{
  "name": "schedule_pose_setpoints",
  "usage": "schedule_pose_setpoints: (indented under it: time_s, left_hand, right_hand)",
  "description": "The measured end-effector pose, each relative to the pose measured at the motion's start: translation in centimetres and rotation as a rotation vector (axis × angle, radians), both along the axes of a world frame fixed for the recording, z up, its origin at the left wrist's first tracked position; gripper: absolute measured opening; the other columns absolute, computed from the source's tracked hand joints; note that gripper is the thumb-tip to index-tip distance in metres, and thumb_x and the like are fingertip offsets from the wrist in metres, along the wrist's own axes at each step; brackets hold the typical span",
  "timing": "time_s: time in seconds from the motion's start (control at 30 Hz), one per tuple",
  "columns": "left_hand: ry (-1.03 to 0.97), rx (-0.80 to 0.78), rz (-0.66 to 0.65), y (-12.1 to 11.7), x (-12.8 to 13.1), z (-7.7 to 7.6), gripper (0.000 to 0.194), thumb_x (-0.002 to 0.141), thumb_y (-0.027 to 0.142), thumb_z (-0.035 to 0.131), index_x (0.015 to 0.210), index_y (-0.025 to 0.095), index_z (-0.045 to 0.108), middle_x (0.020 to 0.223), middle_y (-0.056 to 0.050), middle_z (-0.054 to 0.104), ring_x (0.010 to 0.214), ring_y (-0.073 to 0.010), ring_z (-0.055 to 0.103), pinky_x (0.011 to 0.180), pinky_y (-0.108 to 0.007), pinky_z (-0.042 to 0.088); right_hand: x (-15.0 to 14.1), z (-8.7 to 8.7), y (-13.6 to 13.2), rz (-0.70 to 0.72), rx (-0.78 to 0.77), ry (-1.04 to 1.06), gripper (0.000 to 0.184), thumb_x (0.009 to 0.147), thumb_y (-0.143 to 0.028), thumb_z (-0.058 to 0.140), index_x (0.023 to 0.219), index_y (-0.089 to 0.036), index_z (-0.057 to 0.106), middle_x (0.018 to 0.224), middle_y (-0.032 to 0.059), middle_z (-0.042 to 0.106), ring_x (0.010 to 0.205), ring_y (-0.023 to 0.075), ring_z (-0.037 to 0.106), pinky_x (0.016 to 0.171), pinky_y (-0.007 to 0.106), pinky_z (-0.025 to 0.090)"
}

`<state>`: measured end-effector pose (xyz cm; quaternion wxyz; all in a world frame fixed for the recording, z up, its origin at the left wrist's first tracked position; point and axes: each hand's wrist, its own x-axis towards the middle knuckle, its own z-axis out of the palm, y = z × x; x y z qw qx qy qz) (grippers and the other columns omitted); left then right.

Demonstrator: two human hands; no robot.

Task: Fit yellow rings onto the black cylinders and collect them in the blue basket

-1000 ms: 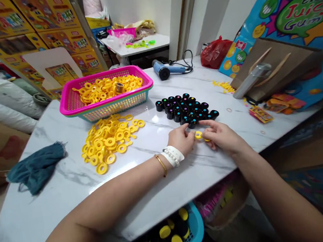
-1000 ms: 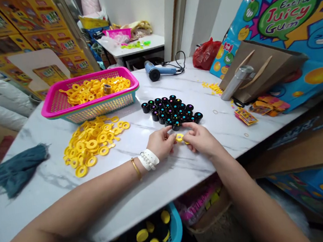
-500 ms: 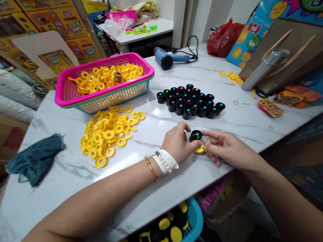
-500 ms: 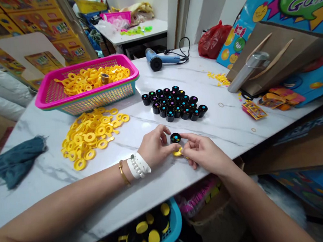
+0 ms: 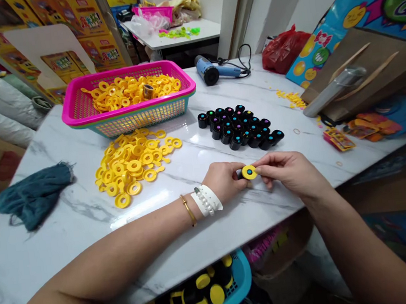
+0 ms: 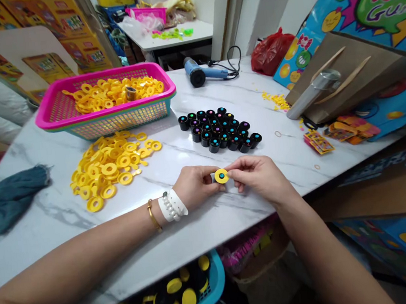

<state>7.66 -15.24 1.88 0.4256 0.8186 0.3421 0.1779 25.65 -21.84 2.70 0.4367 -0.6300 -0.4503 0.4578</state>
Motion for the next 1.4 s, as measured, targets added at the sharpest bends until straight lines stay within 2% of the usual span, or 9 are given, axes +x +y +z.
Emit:
schedule_pose_setpoints:
  time_s: [0.13,0.3,0.37,0.5,0.7,0.87,0.97,1.3,1.4]
  left_hand:
    - [-0.010,-0.006,-0.008,-0.2,-0.2,0.3,0.022,0.073,0.028,0.069,0.093,0.020,0.074,0.056,0.005,0.057,0.054,-0.0098,0.050,0.054,-0.021,0.036]
    - [-0.024,-0.309,0.023,-0.3,-0.3,0.6,0.041,0.088,0.050,0.049,0.103,0.020,0.072,0.058,0.000,0.064,0.040,-0.0098,0.050,0.043,-0.022,0.036]
    - [-0.005,-0.365,0.054,-0.3,-0.1,0.6,0.041,0.090,0.049,0.045,0.099,0.020,0.073,0.054,0.001,0.062,0.036,-0.0093,0.046,0.041,-0.022,0.034]
    - [-0.026,-0.254,0.110,-0.4,0.4,0.4,0.035,0.091,0.041,0.048,0.087,0.019,0.075,0.046,0.002,0.056,0.044,-0.0103,0.050,0.048,-0.021,0.038]
    - [-0.082,-0.148,0.201,-0.9,0.5,-0.2,0.030,0.088,0.040,0.054,0.082,0.016,0.070,0.061,0.000,0.062,0.057,-0.0110,0.053,0.054,-0.022,0.039]
    - [-0.095,-0.069,-0.021,-1.2,-0.2,-0.1,0.047,0.075,0.036,0.072,0.116,0.016,0.062,0.061,0.004,0.059,0.058,-0.0129,0.055,0.057,-0.024,0.041]
    - [-0.018,-0.012,-0.013,-1.0,0.1,-0.2,0.035,0.073,0.022,0.070,0.107,0.015,0.066,0.065,0.002,0.063,0.060,-0.0134,0.057,0.060,-0.025,0.041]
    - [-0.010,-0.037,-0.002,-0.9,0.2,0.0,0.021,0.075,0.021,0.067,0.095,0.016,0.070,0.062,0.002,0.063,0.056,-0.0112,0.054,0.057,-0.023,0.039]
    - [-0.015,-0.122,-0.025,-0.5,-0.1,0.3,0.025,0.077,0.034,0.068,0.095,0.016,0.069,0.058,0.003,0.060,0.053,-0.0108,0.053,0.054,-0.022,0.038]
  right_hand:
    - [-0.2,-0.1,-0.3,-0.015,0.024,-0.042,0.030,0.069,-0.041,0.080,0.082,-0.015,0.072,0.055,-0.0002,0.063,0.043,0.0105,0.057,0.043,0.022,0.049]
    - [-0.7,0.0,-0.6,-0.014,0.012,-0.006,0.033,0.071,-0.044,0.079,0.082,-0.015,0.069,0.052,-0.0001,0.063,0.043,0.0120,0.060,0.043,0.022,0.052]
    - [-1.1,0.0,-0.6,-0.035,-0.011,0.046,0.034,0.072,-0.045,0.078,0.083,-0.015,0.067,0.054,0.0005,0.065,0.045,0.0127,0.062,0.046,0.023,0.055]
    - [-1.6,-0.5,-0.7,-0.050,-0.028,0.143,0.035,0.071,-0.044,0.080,0.084,-0.016,0.063,0.063,0.0008,0.067,0.052,0.0140,0.066,0.052,0.025,0.059]
    - [-1.1,-1.2,-0.7,0.004,-0.106,0.167,0.035,0.076,-0.046,0.075,0.087,-0.017,0.059,0.057,-0.0030,0.062,0.047,0.0127,0.063,0.049,0.025,0.057]
    - [-1.3,-0.5,-0.7,-0.046,-0.016,0.071,0.030,0.076,-0.044,0.075,0.084,-0.017,0.065,0.052,-0.0018,0.062,0.041,0.0113,0.058,0.044,0.022,0.051]
    - [-1.7,0.1,-0.9,-0.022,0.038,-0.015,0.028,0.077,-0.041,0.075,0.088,-0.016,0.070,0.053,-0.0003,0.064,0.043,0.0117,0.059,0.047,0.023,0.052]
    - [-1.2,-1.0,-1.4,-0.017,0.051,0.056,0.029,0.079,-0.040,0.074,0.093,-0.016,0.068,0.063,0.0008,0.066,0.049,0.0122,0.062,0.050,0.025,0.055]
    - [-1.2,-0.7,-1.3,0.039,0.045,0.035,0.025,0.082,-0.039,0.071,0.091,-0.017,0.065,0.062,-0.0013,0.064,0.045,0.0098,0.058,0.047,0.022,0.051]
